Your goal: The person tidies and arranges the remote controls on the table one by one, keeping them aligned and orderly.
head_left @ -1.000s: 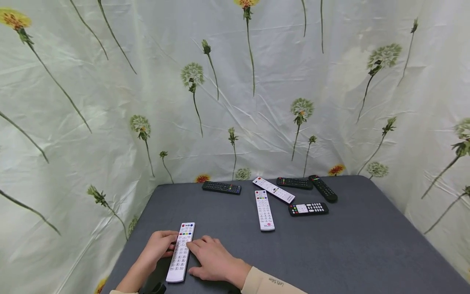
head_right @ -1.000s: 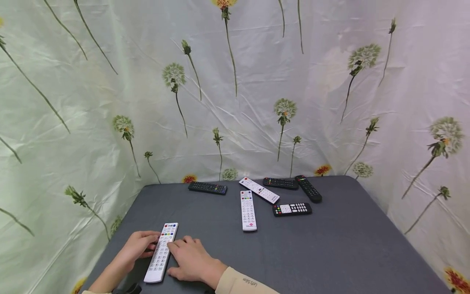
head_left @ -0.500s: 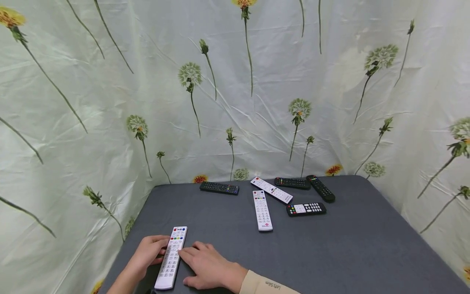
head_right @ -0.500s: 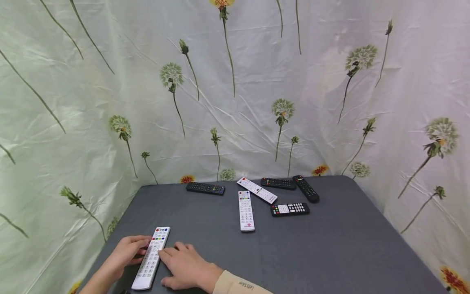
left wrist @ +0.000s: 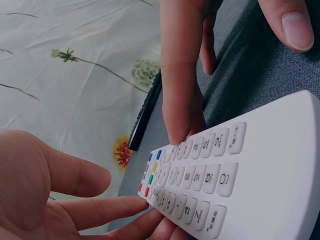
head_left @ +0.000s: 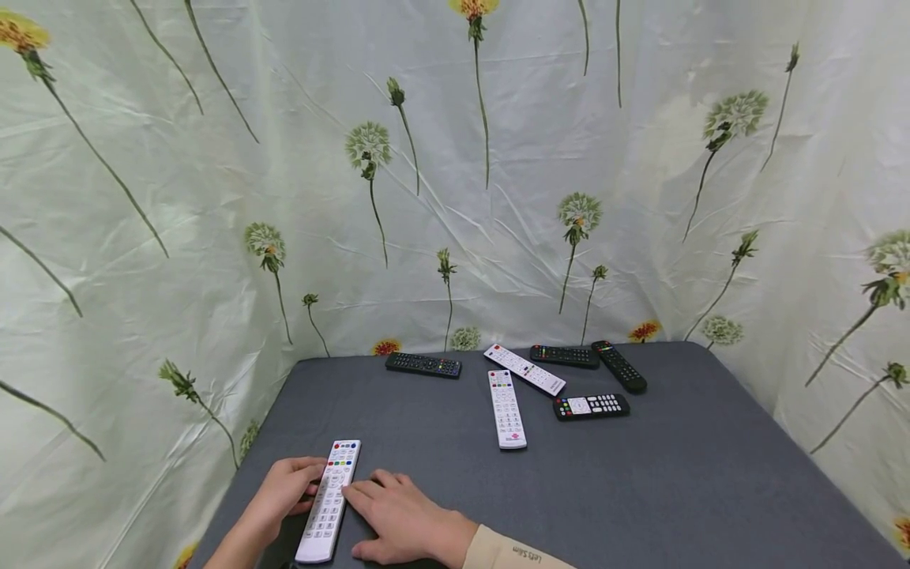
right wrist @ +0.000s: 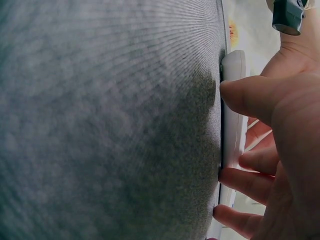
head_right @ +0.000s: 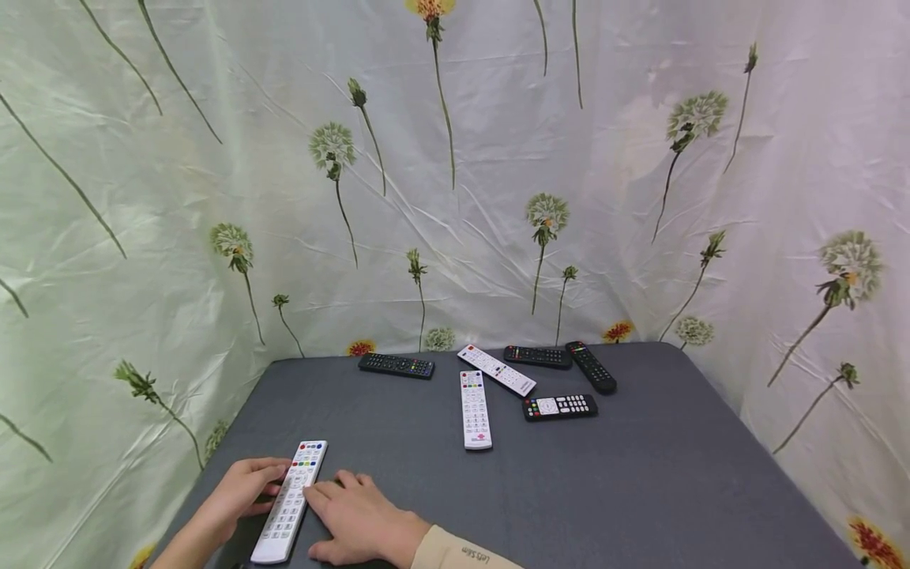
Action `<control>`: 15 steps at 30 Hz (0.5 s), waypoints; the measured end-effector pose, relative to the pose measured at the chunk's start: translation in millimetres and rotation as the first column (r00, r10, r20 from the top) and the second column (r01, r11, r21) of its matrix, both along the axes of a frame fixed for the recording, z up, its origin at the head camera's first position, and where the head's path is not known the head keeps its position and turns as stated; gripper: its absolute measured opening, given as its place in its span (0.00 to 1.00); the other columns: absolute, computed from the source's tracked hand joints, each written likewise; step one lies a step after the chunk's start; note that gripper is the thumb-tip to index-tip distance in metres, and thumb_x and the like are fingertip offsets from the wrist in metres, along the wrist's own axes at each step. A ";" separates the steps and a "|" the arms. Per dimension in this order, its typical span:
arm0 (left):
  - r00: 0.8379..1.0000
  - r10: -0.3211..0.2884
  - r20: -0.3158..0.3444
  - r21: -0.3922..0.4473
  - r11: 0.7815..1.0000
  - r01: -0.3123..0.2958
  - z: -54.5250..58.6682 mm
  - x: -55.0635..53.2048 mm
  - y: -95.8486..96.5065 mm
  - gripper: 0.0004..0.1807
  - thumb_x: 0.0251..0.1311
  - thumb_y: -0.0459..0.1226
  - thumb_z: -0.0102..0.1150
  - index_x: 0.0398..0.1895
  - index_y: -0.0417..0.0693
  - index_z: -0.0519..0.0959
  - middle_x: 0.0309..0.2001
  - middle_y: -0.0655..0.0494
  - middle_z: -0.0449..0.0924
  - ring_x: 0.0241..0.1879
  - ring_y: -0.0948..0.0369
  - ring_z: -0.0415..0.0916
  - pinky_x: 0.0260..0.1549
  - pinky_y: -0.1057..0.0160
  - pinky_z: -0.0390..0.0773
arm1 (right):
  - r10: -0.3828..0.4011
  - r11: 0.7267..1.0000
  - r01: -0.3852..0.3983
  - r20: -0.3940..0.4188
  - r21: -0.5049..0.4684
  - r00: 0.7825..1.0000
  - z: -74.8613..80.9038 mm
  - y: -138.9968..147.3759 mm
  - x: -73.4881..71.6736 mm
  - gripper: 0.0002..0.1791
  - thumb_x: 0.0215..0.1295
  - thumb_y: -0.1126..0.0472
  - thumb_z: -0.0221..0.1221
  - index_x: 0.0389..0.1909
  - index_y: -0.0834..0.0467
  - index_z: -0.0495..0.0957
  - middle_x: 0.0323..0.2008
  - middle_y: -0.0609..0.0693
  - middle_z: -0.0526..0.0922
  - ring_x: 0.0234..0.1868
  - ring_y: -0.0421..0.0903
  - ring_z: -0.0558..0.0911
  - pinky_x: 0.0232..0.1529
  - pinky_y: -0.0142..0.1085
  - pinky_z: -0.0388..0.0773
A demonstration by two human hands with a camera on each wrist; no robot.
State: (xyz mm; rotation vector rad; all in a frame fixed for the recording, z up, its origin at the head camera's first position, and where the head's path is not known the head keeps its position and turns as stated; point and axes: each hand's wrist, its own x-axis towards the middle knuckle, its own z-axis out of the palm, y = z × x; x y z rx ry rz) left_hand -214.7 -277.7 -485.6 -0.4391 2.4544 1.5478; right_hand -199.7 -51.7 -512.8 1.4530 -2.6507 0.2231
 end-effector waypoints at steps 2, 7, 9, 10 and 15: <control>1.000 -0.007 -0.006 0.002 1.000 0.007 -0.2 -0.5 -0.2 0.20 0.70 0.35 0.49 0.58 0.29 0.78 0.35 0.52 0.78 0.34 0.58 0.73 0.30 0.58 0.80 | -0.001 1.000 0.001 0.001 -0.001 1.000 -0.7 0.2 -0.3 0.43 0.65 0.34 0.59 0.76 0.50 0.62 0.69 0.38 0.68 0.64 0.42 0.68 0.58 0.40 0.71; 0.999 -0.020 -0.034 0.004 1.000 0.020 0.4 -1.4 -0.4 0.20 0.69 0.34 0.49 0.58 0.29 0.78 0.36 0.51 0.80 0.34 0.57 0.74 0.30 0.57 0.81 | 0.000 1.000 0.000 -0.009 -0.001 1.000 -0.9 0.9 -1.1 0.43 0.65 0.34 0.59 0.76 0.49 0.62 0.69 0.39 0.69 0.64 0.43 0.69 0.58 0.40 0.71; 0.998 -0.033 -0.055 -0.022 0.999 0.032 1.7 -2.5 -0.2 0.20 0.70 0.34 0.49 0.58 0.28 0.77 0.38 0.49 0.80 0.34 0.56 0.74 0.31 0.57 0.81 | 0.010 1.000 -0.010 0.021 -0.002 1.000 0.2 2.2 -3.3 0.42 0.66 0.35 0.59 0.76 0.49 0.62 0.68 0.39 0.69 0.65 0.42 0.68 0.59 0.39 0.71; 0.997 -0.046 -0.066 -0.047 0.998 0.043 2.9 -3.6 0.1 0.21 0.70 0.34 0.49 0.59 0.28 0.77 0.40 0.46 0.81 0.35 0.56 0.75 0.31 0.57 0.81 | 0.016 1.000 -0.016 0.047 -0.005 0.999 1.1 3.1 -4.9 0.41 0.66 0.35 0.59 0.76 0.48 0.61 0.68 0.39 0.69 0.65 0.42 0.68 0.59 0.39 0.72; 0.981 -0.130 -0.144 -0.238 0.967 0.093 12.4 -13.9 4.6 0.21 0.70 0.36 0.49 0.60 0.30 0.77 0.52 0.36 0.81 0.44 0.48 0.80 0.35 0.52 0.82 | 0.018 1.000 -0.015 0.163 -0.021 0.987 8.8 12.6 -17.8 0.38 0.70 0.38 0.57 0.77 0.44 0.60 0.67 0.40 0.68 0.67 0.40 0.66 0.58 0.40 0.73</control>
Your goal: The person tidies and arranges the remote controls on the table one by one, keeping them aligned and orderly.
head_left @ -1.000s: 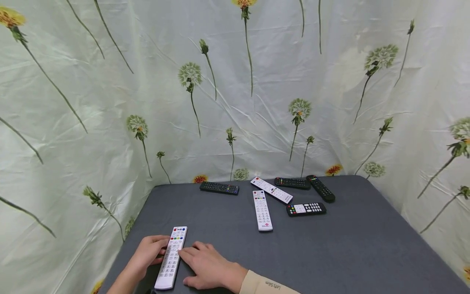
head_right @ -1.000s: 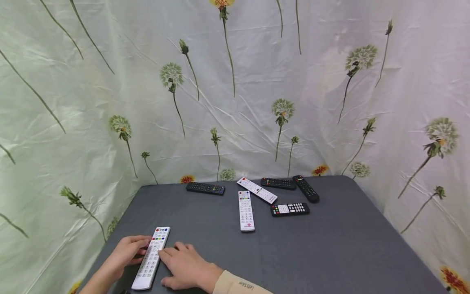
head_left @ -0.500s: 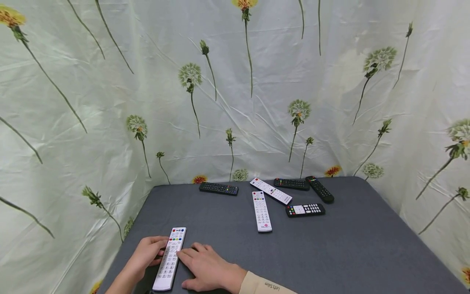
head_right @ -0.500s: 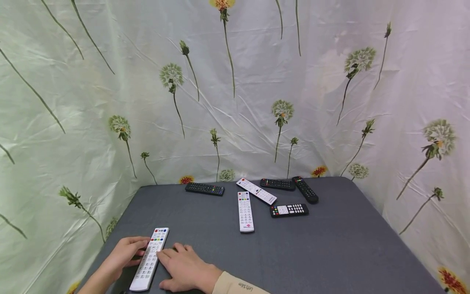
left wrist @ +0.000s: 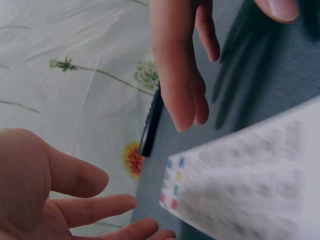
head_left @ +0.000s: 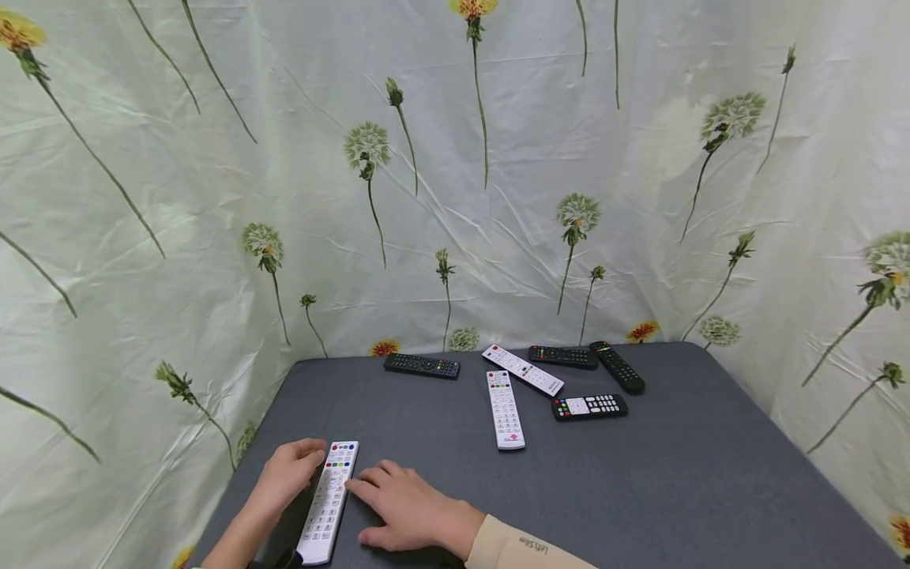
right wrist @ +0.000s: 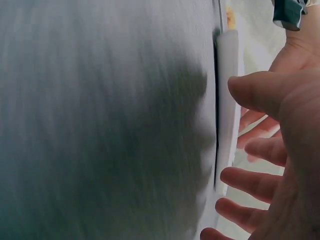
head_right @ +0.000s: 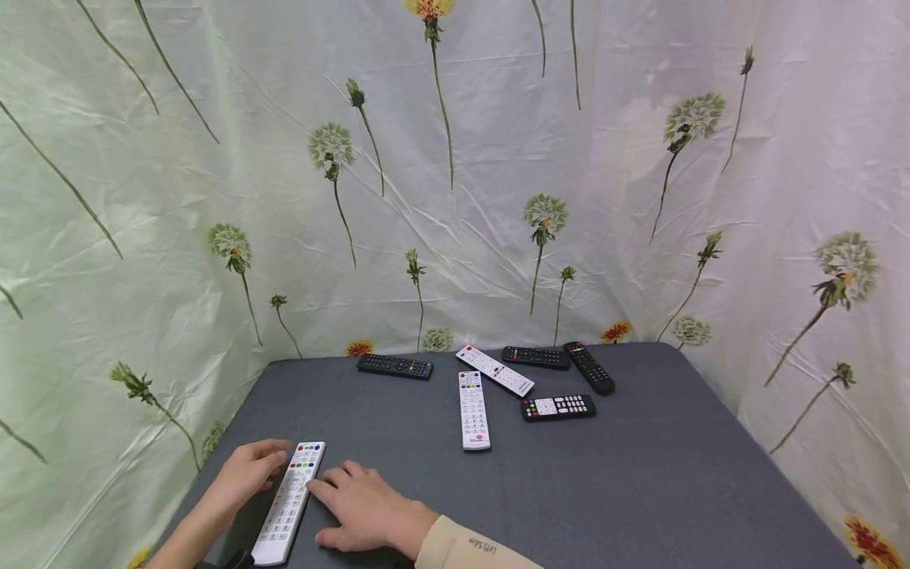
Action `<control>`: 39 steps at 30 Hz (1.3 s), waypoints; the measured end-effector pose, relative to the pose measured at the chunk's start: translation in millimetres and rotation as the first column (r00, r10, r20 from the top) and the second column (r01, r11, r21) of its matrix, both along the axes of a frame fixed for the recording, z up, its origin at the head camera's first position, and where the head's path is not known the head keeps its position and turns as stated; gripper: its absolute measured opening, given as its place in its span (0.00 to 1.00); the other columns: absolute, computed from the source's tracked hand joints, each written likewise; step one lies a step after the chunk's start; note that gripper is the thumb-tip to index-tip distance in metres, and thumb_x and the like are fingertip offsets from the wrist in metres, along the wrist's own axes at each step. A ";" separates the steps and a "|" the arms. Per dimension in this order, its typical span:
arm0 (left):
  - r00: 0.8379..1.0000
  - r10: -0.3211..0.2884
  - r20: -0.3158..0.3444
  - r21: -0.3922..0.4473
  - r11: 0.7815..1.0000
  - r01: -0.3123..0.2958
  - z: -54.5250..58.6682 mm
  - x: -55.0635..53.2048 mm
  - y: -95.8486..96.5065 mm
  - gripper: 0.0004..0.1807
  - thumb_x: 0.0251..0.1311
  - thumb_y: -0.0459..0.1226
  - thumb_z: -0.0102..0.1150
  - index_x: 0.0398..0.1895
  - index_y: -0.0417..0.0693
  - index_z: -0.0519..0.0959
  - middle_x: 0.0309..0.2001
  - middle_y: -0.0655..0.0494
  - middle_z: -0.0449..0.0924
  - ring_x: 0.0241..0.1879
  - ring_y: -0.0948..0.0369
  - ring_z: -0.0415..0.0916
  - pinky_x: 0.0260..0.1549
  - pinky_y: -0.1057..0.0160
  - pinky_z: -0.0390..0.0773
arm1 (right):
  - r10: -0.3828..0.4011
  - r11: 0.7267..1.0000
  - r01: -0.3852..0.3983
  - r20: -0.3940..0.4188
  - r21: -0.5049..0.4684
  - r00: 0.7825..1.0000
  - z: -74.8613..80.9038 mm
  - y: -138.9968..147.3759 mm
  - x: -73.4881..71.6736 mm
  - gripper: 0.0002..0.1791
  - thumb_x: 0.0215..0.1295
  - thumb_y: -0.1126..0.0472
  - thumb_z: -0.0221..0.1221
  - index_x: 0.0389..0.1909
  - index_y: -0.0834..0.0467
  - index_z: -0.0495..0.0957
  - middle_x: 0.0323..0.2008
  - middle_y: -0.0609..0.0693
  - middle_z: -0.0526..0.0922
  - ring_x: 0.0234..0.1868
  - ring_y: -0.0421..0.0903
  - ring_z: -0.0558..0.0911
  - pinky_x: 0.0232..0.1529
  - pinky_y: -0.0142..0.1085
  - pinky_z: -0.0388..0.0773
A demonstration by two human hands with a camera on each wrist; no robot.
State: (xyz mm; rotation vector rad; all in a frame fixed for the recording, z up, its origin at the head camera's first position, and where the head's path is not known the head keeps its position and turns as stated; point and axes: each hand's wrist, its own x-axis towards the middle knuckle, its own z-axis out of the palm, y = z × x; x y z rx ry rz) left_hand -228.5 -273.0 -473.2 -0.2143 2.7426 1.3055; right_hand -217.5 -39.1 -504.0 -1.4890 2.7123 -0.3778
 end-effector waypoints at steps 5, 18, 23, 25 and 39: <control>0.990 -0.070 -0.122 -0.108 0.993 0.057 11.4 -15.1 12.4 0.21 0.71 0.37 0.50 0.61 0.34 0.77 0.55 0.36 0.80 0.53 0.41 0.77 0.44 0.44 0.79 | -0.050 0.999 0.050 -0.037 -0.018 0.998 12.0 14.2 -20.2 0.35 0.71 0.42 0.58 0.76 0.46 0.62 0.67 0.45 0.69 0.68 0.45 0.67 0.59 0.45 0.73; 0.949 -0.183 -0.257 -0.226 0.966 0.125 10.4 -93.3 48.5 0.23 0.71 0.35 0.49 0.66 0.38 0.74 0.59 0.36 0.77 0.19 0.56 0.69 0.21 0.56 0.68 | -0.260 0.964 0.262 -0.065 0.040 0.964 40.2 59.6 -95.4 0.32 0.71 0.48 0.60 0.73 0.51 0.67 0.68 0.53 0.69 0.69 0.52 0.67 0.60 0.51 0.73; 0.927 -0.271 -0.261 -0.368 0.915 0.164 -0.7 -118.8 59.8 0.25 0.69 0.33 0.50 0.68 0.34 0.71 0.64 0.33 0.71 0.33 0.48 0.79 0.36 0.47 0.77 | -0.328 0.936 0.335 -0.080 0.108 0.941 46.7 75.0 -122.8 0.33 0.71 0.48 0.59 0.74 0.52 0.66 0.70 0.55 0.67 0.69 0.55 0.66 0.60 0.53 0.72; 0.920 -0.308 -0.243 -0.418 0.889 0.187 -3.1 -125.8 67.6 0.27 0.68 0.33 0.51 0.70 0.35 0.69 0.66 0.32 0.70 0.52 0.41 0.77 0.50 0.41 0.76 | -0.352 0.921 0.363 -0.097 0.138 0.931 46.3 81.2 -132.4 0.33 0.71 0.47 0.59 0.74 0.53 0.66 0.71 0.55 0.67 0.70 0.56 0.66 0.61 0.53 0.71; 0.896 -0.441 0.045 -0.697 0.629 0.345 -16.6 -160.2 109.1 0.31 0.75 0.42 0.49 0.80 0.59 0.58 0.79 0.40 0.46 0.76 0.37 0.40 0.60 0.29 0.62 | -0.491 0.835 0.478 -0.023 0.273 0.871 29.3 87.2 -160.1 0.38 0.72 0.44 0.57 0.77 0.53 0.60 0.76 0.53 0.60 0.75 0.58 0.59 0.69 0.55 0.61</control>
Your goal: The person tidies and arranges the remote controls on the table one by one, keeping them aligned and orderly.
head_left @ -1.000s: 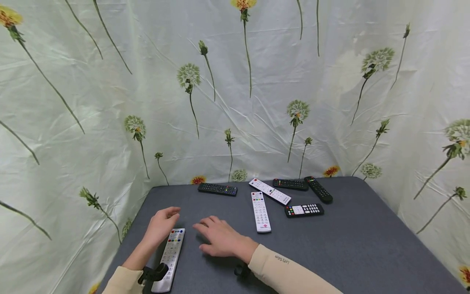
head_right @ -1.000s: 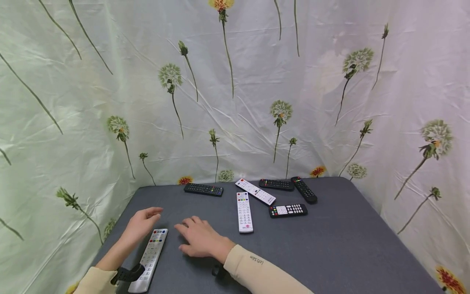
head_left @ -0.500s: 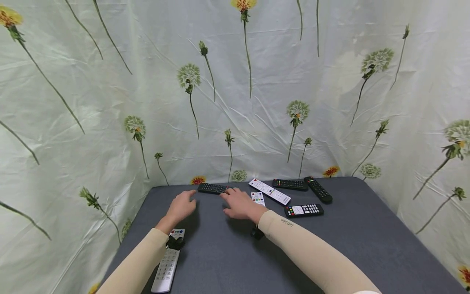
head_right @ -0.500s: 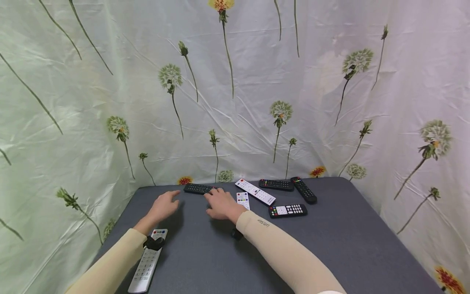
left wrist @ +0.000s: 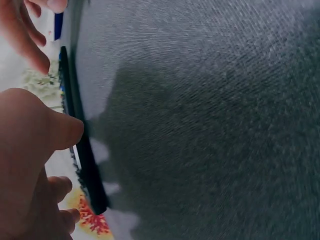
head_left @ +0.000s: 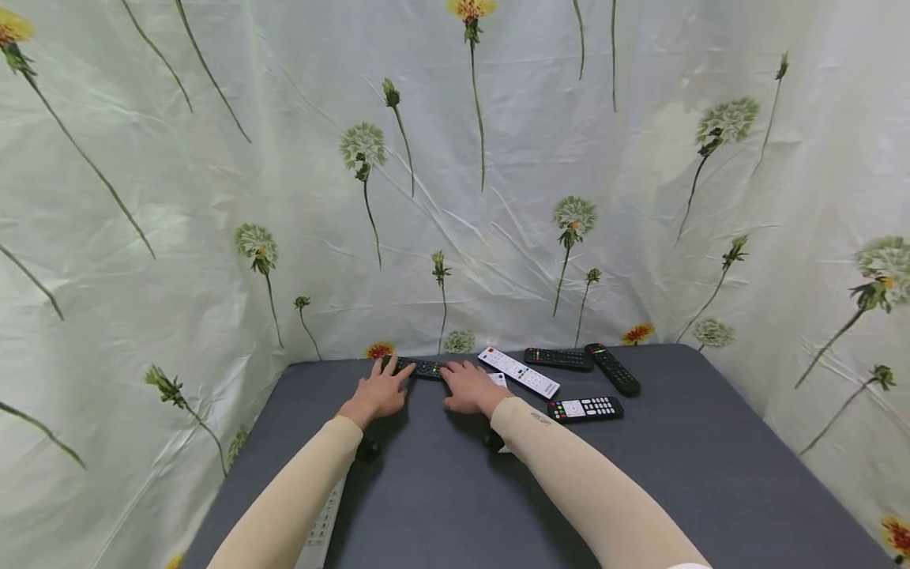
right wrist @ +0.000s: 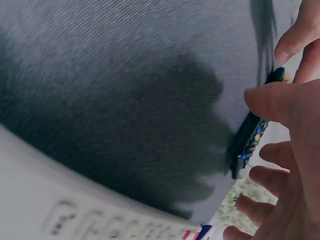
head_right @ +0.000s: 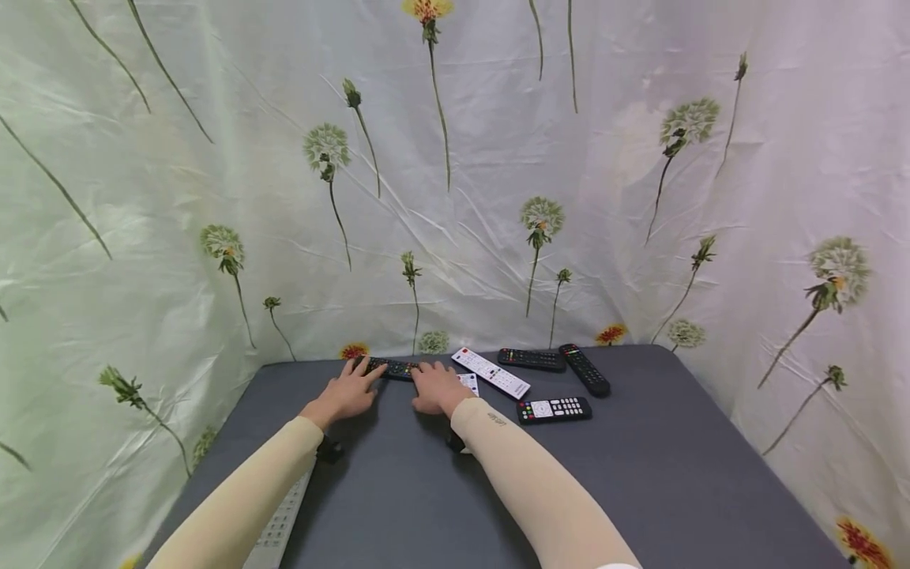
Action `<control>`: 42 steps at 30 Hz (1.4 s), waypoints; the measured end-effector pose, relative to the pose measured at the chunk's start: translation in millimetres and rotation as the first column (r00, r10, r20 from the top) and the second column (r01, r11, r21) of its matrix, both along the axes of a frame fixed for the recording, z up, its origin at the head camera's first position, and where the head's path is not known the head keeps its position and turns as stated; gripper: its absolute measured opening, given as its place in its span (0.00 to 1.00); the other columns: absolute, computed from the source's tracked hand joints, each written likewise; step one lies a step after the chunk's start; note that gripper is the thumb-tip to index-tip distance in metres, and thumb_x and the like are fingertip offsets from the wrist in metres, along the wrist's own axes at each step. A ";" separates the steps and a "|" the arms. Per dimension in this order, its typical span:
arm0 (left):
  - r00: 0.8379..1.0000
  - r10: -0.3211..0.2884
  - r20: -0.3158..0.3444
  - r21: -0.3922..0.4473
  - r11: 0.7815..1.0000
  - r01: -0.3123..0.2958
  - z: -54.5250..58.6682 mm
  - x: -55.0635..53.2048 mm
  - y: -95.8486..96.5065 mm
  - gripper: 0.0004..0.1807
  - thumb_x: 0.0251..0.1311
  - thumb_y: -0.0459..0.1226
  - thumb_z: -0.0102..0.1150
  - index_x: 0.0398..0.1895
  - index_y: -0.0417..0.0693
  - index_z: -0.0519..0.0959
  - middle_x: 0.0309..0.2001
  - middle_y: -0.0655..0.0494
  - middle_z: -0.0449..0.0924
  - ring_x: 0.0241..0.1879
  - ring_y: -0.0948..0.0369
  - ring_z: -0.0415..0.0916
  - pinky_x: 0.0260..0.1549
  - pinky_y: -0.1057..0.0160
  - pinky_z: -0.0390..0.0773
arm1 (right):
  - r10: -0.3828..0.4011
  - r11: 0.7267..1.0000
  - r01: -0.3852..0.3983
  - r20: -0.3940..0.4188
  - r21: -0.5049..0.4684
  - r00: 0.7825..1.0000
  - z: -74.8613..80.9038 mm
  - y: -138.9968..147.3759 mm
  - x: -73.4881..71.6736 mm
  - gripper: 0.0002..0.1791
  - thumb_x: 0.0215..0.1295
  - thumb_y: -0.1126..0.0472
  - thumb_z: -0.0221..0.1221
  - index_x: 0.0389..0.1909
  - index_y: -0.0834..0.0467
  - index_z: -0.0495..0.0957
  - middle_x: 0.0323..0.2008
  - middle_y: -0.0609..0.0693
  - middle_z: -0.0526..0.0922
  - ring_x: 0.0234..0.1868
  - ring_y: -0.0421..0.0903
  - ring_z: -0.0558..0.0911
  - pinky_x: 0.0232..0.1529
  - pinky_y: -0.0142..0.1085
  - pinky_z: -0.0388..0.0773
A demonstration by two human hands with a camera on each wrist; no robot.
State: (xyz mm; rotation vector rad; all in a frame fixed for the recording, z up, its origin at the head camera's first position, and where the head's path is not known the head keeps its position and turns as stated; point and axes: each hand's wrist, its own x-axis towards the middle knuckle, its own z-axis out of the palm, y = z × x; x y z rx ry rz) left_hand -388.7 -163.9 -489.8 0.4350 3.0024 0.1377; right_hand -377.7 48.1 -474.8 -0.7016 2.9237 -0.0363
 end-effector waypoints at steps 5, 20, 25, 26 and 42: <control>1.000 0.004 0.031 0.009 1.000 -0.005 -7.1 3.7 -3.0 0.31 0.75 0.43 0.50 0.79 0.61 0.59 0.79 0.40 0.44 0.77 0.37 0.37 0.62 0.28 0.58 | -0.019 0.998 0.017 0.034 0.053 0.999 -8.7 -0.8 6.7 0.38 0.72 0.42 0.56 0.78 0.50 0.58 0.77 0.50 0.57 0.76 0.58 0.56 0.71 0.57 0.57; 0.998 -0.063 -0.004 0.119 0.991 0.063 -12.6 4.3 -0.2 0.14 0.70 0.41 0.57 0.56 0.54 0.76 0.65 0.38 0.68 0.67 0.38 0.61 0.61 0.28 0.57 | -0.037 0.998 0.037 0.011 0.041 0.999 -18.3 4.2 7.0 0.35 0.73 0.44 0.55 0.77 0.48 0.61 0.75 0.52 0.62 0.75 0.61 0.58 0.70 0.57 0.58; 1.000 0.004 -0.001 0.282 0.959 -0.004 -11.6 4.1 -1.8 0.21 0.71 0.39 0.54 0.64 0.44 0.69 0.53 0.41 0.79 0.51 0.45 0.78 0.51 0.40 0.74 | 0.017 0.997 -0.016 0.021 -0.071 1.000 -16.3 -0.9 10.0 0.34 0.72 0.48 0.56 0.75 0.54 0.64 0.72 0.54 0.67 0.72 0.61 0.62 0.69 0.54 0.62; 1.000 0.028 0.010 0.333 0.942 -0.030 -10.8 4.0 -1.6 0.22 0.71 0.38 0.52 0.65 0.42 0.68 0.54 0.40 0.79 0.50 0.45 0.79 0.49 0.42 0.75 | 0.028 0.992 -0.024 0.031 -0.121 0.999 -15.8 -2.1 9.7 0.34 0.71 0.49 0.57 0.75 0.56 0.65 0.71 0.55 0.68 0.72 0.61 0.64 0.69 0.53 0.62; 0.895 0.173 0.411 0.797 0.408 -0.445 -3.4 -2.2 0.1 0.29 0.64 0.24 0.48 0.71 0.32 0.65 0.41 0.41 0.77 0.25 0.61 0.72 0.28 0.59 0.80 | 0.197 0.355 0.480 0.566 -0.803 0.801 -17.4 -22.1 3.4 0.38 0.70 0.71 0.53 0.78 0.64 0.50 0.71 0.70 0.61 0.64 0.62 0.73 0.54 0.55 0.78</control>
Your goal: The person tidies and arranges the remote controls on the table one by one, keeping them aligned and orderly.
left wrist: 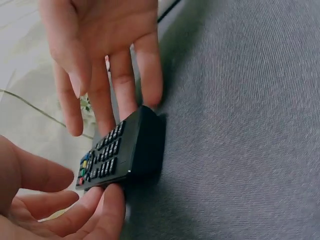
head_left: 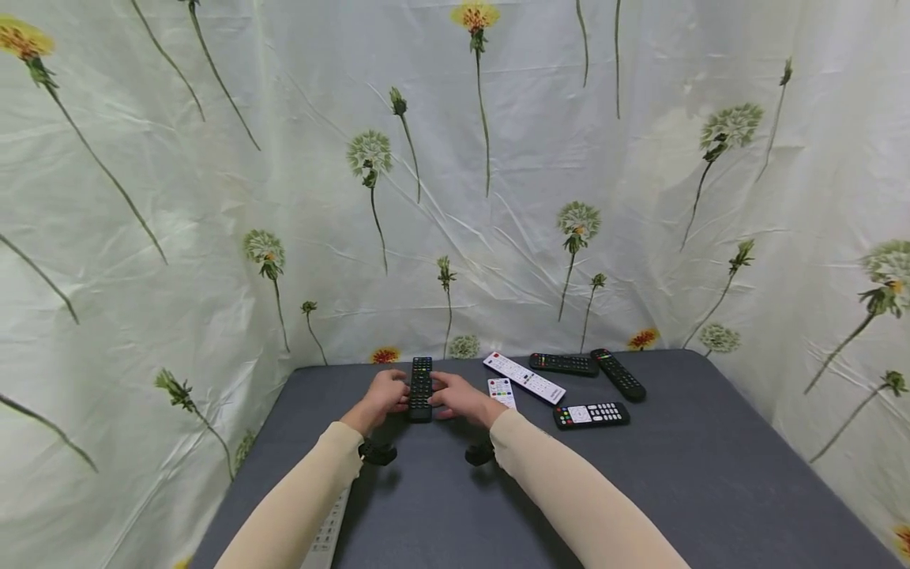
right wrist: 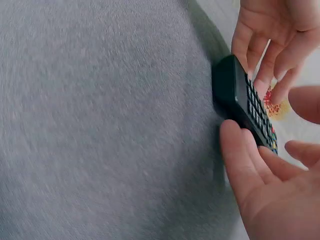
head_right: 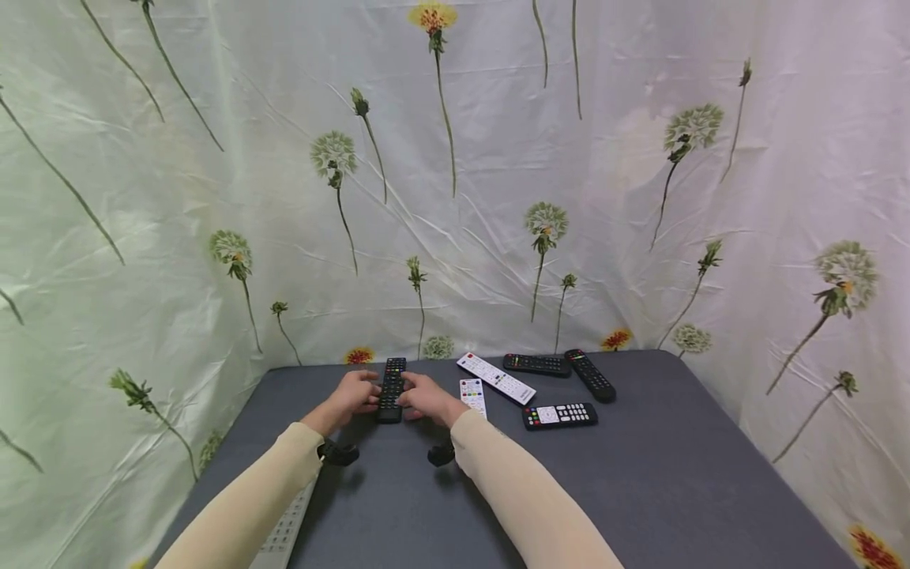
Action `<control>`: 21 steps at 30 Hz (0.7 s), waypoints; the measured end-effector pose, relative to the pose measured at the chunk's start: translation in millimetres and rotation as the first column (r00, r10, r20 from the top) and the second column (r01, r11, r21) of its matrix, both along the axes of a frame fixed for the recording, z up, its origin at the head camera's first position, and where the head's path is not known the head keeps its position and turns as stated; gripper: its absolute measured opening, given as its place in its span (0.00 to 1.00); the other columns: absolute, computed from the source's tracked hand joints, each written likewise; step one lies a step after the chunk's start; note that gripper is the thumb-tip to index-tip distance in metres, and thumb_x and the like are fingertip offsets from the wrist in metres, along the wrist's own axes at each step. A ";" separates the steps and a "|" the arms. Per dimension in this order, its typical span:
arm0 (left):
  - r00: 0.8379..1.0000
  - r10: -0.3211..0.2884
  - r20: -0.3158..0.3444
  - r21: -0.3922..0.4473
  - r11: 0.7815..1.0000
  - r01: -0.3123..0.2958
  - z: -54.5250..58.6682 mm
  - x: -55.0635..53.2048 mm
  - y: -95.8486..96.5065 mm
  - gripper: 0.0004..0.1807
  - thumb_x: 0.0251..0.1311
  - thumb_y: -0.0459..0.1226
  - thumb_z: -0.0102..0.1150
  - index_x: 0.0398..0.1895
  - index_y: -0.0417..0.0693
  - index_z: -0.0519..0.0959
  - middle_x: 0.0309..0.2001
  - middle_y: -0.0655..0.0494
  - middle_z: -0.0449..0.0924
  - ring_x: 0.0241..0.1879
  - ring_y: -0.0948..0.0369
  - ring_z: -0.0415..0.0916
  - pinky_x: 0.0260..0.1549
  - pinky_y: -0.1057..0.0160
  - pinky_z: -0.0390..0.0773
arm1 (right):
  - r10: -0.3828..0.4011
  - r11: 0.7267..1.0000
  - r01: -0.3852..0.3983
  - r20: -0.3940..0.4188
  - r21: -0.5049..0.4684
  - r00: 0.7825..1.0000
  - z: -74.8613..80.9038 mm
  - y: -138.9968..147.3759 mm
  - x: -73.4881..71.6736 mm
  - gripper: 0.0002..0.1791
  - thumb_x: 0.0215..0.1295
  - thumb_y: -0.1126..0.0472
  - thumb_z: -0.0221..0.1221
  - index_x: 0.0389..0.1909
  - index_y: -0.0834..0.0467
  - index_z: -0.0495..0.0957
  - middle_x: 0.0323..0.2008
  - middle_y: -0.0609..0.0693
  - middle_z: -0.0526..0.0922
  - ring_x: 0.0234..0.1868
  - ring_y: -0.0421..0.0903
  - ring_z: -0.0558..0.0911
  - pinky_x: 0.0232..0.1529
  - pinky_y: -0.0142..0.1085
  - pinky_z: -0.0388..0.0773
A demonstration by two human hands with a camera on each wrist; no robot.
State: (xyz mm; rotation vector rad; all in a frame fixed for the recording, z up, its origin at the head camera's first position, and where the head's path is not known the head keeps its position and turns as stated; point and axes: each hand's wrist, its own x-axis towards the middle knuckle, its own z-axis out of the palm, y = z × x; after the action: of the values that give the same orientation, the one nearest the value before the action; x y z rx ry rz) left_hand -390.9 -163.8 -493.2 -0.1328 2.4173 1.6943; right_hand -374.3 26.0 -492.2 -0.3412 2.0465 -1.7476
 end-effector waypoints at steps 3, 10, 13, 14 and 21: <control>0.999 -0.003 0.045 0.047 0.999 0.001 -2.8 2.9 0.7 0.30 0.63 0.23 0.52 0.71 0.31 0.65 0.45 0.41 0.77 0.27 0.61 0.74 0.31 0.60 0.82 | -0.061 0.997 0.062 0.014 -0.039 0.998 -4.6 0.1 1.2 0.37 0.70 0.72 0.53 0.78 0.64 0.52 0.69 0.70 0.65 0.60 0.61 0.77 0.52 0.54 0.80; 0.990 0.033 0.139 0.133 0.990 -0.052 -8.0 8.8 -0.8 0.25 0.59 0.20 0.58 0.63 0.28 0.73 0.44 0.39 0.80 0.28 0.60 0.78 0.36 0.60 0.85 | -0.112 0.992 0.114 0.022 -0.056 0.993 -8.5 5.4 4.9 0.37 0.68 0.74 0.55 0.76 0.65 0.56 0.62 0.69 0.73 0.48 0.59 0.83 0.47 0.51 0.83; 0.987 0.022 0.158 0.181 0.982 -0.051 -8.2 10.4 -0.4 0.25 0.58 0.19 0.59 0.61 0.28 0.75 0.44 0.40 0.80 0.28 0.60 0.78 0.37 0.59 0.84 | -0.116 0.991 0.118 0.026 -0.062 0.993 -8.9 8.0 4.9 0.37 0.66 0.76 0.56 0.76 0.64 0.58 0.59 0.68 0.75 0.46 0.55 0.83 0.48 0.51 0.82; 0.987 0.019 0.158 0.187 0.981 -0.048 -7.6 11.0 0.0 0.25 0.57 0.19 0.59 0.61 0.28 0.75 0.44 0.41 0.80 0.28 0.60 0.79 0.38 0.59 0.84 | -0.120 0.991 0.121 0.025 -0.063 0.992 -8.9 8.6 4.7 0.38 0.65 0.76 0.57 0.76 0.64 0.59 0.58 0.68 0.75 0.45 0.54 0.83 0.48 0.52 0.82; 0.988 0.038 0.148 0.165 0.984 -0.063 -0.5 15.9 3.7 0.24 0.60 0.23 0.59 0.61 0.32 0.76 0.42 0.44 0.83 0.30 0.60 0.80 0.40 0.56 0.84 | -0.138 0.988 0.137 -0.015 -0.068 0.990 -6.7 7.7 4.2 0.36 0.64 0.77 0.57 0.74 0.62 0.63 0.55 0.66 0.76 0.44 0.51 0.83 0.49 0.53 0.81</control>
State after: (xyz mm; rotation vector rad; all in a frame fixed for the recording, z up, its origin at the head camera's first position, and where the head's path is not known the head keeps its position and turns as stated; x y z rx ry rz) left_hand -375.0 -160.1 -493.7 -0.2841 2.1743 1.8353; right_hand -370.1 33.7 -498.9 -0.2431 2.0729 -1.9049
